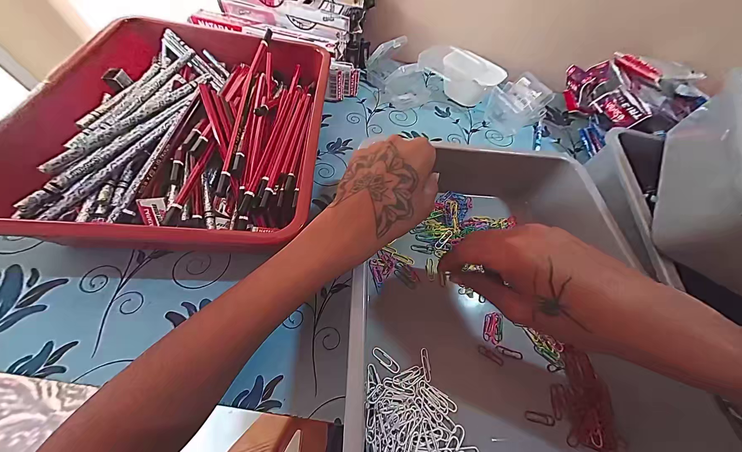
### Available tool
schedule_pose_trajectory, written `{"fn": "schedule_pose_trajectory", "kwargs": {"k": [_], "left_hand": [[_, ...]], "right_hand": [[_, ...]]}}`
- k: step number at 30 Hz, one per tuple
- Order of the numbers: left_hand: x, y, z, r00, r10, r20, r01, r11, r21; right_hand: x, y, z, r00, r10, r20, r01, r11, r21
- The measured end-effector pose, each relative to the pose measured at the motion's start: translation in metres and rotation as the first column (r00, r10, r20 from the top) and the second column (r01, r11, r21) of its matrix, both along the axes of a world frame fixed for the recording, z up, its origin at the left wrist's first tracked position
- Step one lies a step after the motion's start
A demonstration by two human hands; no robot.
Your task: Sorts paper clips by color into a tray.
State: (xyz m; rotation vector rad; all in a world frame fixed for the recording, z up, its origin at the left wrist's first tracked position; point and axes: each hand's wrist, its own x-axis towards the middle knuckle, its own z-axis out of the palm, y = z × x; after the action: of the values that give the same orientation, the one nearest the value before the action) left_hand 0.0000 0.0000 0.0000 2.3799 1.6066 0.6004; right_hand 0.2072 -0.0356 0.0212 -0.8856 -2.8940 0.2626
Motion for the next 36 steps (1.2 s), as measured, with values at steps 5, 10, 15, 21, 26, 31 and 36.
{"fn": "schedule_pose_trajectory", "kwargs": {"k": [5,10,15,21,26,31,36], "left_hand": [[0.0,0.0,-0.001,1.0,-0.001,-0.018,0.001,1.0,0.006],[0.001,0.001,-0.001,1.0,0.001,-0.023,-0.001,1.0,0.002],[0.0,-0.001,0.0,1.0,0.0,-0.026,0.0,1.0,0.0],[0.001,-0.001,0.001,0.999,0.001,-0.041,-0.002,1.0,-0.014],[0.001,-0.001,0.002,0.999,0.002,-0.054,-0.004,0.999,-0.038],[0.001,-0.001,0.0,0.998,0.003,-0.061,-0.004,1.0,-0.017],[0.002,-0.003,0.003,0.998,0.01,-0.062,-0.012,0.999,-0.034]], "right_hand": [[0.011,0.04,0.013,0.999,-0.005,0.035,0.003,0.998,0.058],[0.003,0.052,-0.003,0.99,0.01,0.14,-0.006,1.0,-0.03],[0.012,0.056,-0.003,0.997,0.025,0.074,-0.027,0.999,0.02],[0.014,0.05,-0.007,0.999,0.032,0.038,-0.033,0.999,0.027],[0.007,0.051,-0.014,0.993,0.082,0.084,-0.083,0.996,0.012],[0.007,0.054,-0.015,0.991,0.062,0.123,-0.069,0.996,0.052],[0.007,0.056,-0.016,0.994,0.045,0.104,-0.042,0.999,-0.032]]}}
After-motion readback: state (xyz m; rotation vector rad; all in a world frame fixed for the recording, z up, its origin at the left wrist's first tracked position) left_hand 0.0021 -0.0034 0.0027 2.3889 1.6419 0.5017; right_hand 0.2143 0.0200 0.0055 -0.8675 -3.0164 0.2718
